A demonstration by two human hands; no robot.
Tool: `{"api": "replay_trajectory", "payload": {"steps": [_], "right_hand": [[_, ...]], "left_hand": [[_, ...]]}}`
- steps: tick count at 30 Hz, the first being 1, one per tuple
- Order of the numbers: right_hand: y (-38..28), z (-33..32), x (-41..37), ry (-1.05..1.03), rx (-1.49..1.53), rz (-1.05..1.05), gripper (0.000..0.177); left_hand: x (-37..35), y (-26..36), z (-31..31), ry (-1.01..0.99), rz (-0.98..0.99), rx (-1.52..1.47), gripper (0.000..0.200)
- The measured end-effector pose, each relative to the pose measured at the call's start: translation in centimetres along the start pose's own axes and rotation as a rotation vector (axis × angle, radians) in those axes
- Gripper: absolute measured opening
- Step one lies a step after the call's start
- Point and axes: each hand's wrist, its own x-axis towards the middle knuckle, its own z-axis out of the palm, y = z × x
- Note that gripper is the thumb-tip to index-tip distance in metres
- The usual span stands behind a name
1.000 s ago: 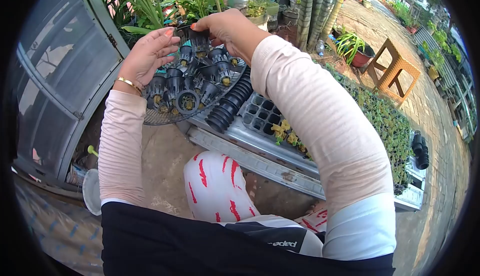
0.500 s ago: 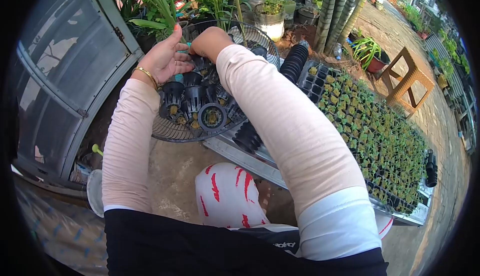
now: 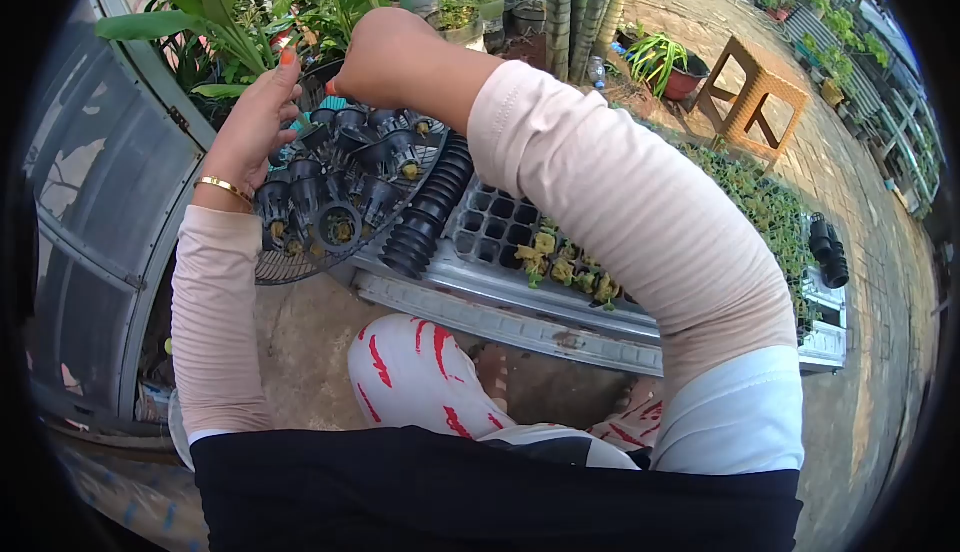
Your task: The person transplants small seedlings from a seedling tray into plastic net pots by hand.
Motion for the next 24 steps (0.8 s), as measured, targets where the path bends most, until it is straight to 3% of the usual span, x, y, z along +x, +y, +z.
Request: {"api": "replay_trajectory", "payload": {"steps": [4,6,10,12,15,17,24], "right_hand": [[3.2,-6.4,-7.6,0.196,0.023,-0.027,0.032],[5.4,-9.5,-11.1,0.184,0.046,0.087,0.03],[9.8,-15.0,-18.7,0.313,0.004,0.274,0.028],[12.3,-17.8,-23.0,0.369,0.004,0.356,0.024],[15.5,-21.8,-29.7,0.498,-0.188,0.578,0.022],[18.1,-23.4,-34.3,0.606,-0.185,0.651,0.018],[25.5,-22.5,-45.4,0.788,-0.471,0.999,0.031]], "left_hand": [[-2.3,3.8,5.6,-0.15,0.223,-0.019,0.069],[-3.2,5.6,8.6,-0.297,0.299,-0.072,0.061],[-2.7,7.4,14.4,-0.516,0.347,-0.161,0.061],[-2.9,8.5,17.6,-0.571,0.209,-0.19,0.061],[-4.2,10.4,22.3,-0.638,0.196,-0.213,0.06],[-4.7,11.7,25.2,-0.7,0.209,-0.222,0.059],[-8.0,16.1,34.4,-0.948,0.309,-0.114,0.049]]}}
